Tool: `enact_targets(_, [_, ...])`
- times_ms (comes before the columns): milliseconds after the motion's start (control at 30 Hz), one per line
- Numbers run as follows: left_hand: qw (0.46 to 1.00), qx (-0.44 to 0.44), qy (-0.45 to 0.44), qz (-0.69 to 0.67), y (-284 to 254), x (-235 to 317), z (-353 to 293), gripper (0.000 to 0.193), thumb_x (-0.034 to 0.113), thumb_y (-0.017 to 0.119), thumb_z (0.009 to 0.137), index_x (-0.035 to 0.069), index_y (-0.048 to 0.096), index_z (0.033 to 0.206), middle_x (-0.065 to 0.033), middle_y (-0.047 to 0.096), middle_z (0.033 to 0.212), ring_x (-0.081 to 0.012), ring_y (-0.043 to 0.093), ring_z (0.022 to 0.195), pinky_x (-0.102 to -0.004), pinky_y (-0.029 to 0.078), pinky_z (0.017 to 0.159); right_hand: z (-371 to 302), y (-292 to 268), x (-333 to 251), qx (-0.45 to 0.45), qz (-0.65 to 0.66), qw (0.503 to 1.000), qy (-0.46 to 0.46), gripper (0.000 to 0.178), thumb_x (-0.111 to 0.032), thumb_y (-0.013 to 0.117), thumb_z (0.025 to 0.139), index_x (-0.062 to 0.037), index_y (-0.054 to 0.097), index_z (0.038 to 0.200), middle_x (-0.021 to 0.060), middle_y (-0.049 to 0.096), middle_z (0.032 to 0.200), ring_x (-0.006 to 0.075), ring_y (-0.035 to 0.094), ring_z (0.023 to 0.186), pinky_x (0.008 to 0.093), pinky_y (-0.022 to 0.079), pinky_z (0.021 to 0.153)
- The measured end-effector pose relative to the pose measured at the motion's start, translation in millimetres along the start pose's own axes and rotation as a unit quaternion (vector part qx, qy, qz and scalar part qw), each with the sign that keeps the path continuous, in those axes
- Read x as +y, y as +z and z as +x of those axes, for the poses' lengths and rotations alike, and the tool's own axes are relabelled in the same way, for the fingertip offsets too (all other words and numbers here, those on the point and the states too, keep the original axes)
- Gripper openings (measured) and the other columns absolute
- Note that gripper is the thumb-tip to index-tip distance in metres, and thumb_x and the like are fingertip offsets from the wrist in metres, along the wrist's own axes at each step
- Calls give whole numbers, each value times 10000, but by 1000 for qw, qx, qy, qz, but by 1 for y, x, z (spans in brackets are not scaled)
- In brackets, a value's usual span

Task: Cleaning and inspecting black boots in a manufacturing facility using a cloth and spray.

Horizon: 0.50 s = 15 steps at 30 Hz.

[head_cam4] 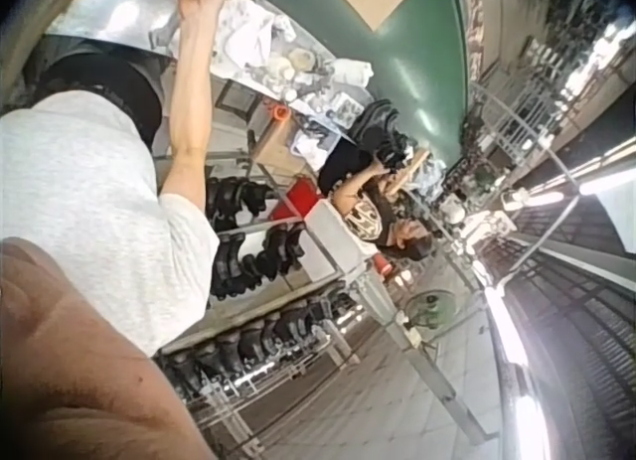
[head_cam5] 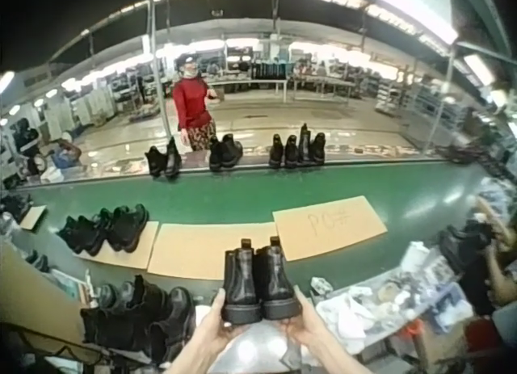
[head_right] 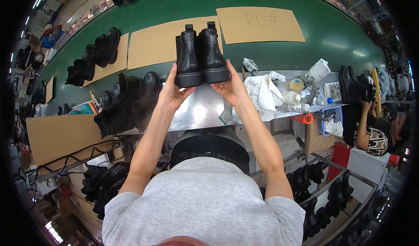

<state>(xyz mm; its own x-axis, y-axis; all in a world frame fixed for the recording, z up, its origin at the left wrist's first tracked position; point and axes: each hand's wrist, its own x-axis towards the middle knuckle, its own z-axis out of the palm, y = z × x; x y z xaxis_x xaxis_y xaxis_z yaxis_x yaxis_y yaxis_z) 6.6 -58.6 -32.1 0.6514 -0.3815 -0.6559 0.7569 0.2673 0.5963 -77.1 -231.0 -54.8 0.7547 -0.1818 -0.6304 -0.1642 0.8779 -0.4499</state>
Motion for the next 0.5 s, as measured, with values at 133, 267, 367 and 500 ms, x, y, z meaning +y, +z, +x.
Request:
enact_targets(133, [1000,0,-4,-5,0,0,0,714,565,680,758,8,495,1165,-142,522,1096,-295,600,911,-377,593,702,0,1,-1,4,-12,1000,-4,427,-487,572,878,-80,605,1005,62,645,879,164,621,760,302,533,679])
enact_targets(267, [1000,-10,-9,-11,-1,0,2,716,543,688,760,-8,481,1167,-146,526,1092,-295,605,905,-384,592,719,1,1,0,-1,-9,1000,-7,433,-494,566,879,-83,604,1011,61,650,883,167,628,766,313,537,684])
enact_targets(367, [999,-49,8,2,-4,-5,1,645,433,716,776,-17,464,1163,-151,532,1100,-286,615,898,-389,589,725,6,-5,1,-26,0,1000,-8,409,-463,538,906,-84,597,1049,64,652,928,163,630,800,316,540,705])
enact_targets(500, [994,-71,84,23,-14,-16,6,494,273,691,826,-8,485,1176,-123,589,1072,-276,631,935,-430,574,781,12,-20,17,-68,9,997,-40,407,-415,495,941,-67,575,1137,80,643,1002,176,627,892,343,526,798])
